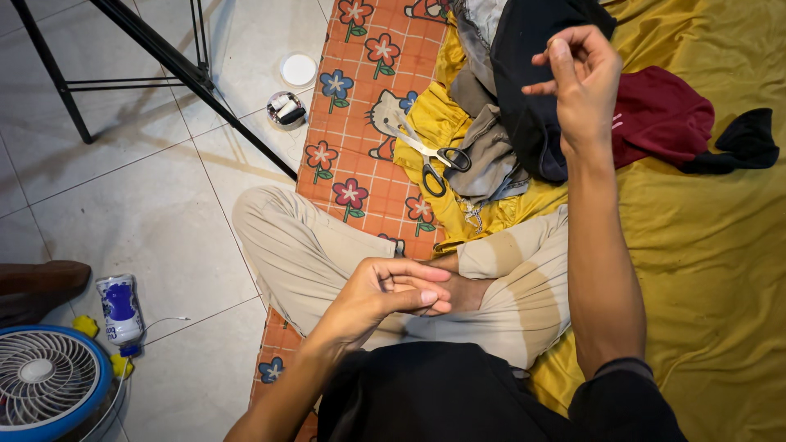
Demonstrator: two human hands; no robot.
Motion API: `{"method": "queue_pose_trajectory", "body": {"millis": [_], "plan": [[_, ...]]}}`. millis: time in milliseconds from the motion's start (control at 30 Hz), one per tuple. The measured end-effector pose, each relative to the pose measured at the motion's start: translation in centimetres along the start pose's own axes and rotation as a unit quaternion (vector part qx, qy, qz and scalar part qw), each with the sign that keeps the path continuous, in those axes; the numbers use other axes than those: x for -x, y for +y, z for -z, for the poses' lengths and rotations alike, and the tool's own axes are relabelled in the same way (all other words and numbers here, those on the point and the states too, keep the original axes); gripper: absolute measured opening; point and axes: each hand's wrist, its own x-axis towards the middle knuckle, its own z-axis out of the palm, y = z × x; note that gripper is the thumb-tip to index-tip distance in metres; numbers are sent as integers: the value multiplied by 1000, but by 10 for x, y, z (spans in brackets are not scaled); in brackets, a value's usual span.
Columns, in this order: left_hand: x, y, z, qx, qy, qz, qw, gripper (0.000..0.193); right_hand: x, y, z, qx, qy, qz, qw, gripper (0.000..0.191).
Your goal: The person sits on a floor mat, opens a small sewing kit, threads a needle, cuts the thread with scissors, and ties a knot. They then hand-sew the neck seam of a dark shirt laid on their lap, working the needle through the fabric.
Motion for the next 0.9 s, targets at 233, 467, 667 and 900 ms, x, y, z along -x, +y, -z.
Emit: {"method": "queue_pose_trajectory", "body": {"millis": [233, 467, 667, 900], "plan": [[5, -11, 7, 46, 27, -14, 998, 36, -1, 8, -1, 8, 0, 2, 1000, 7], [15, -16, 21, -39, 169, -154, 973, 55, 2, 7, -10, 137, 9, 39, 990, 11], [27, -23, 34, -79, 256, -170, 948, 55, 18, 5, -29, 253, 19, 65, 965, 10], [29, -39, 40, -51, 228, -154, 960, 57, 15, 14, -45, 351, 18, 134, 926, 6]]}}
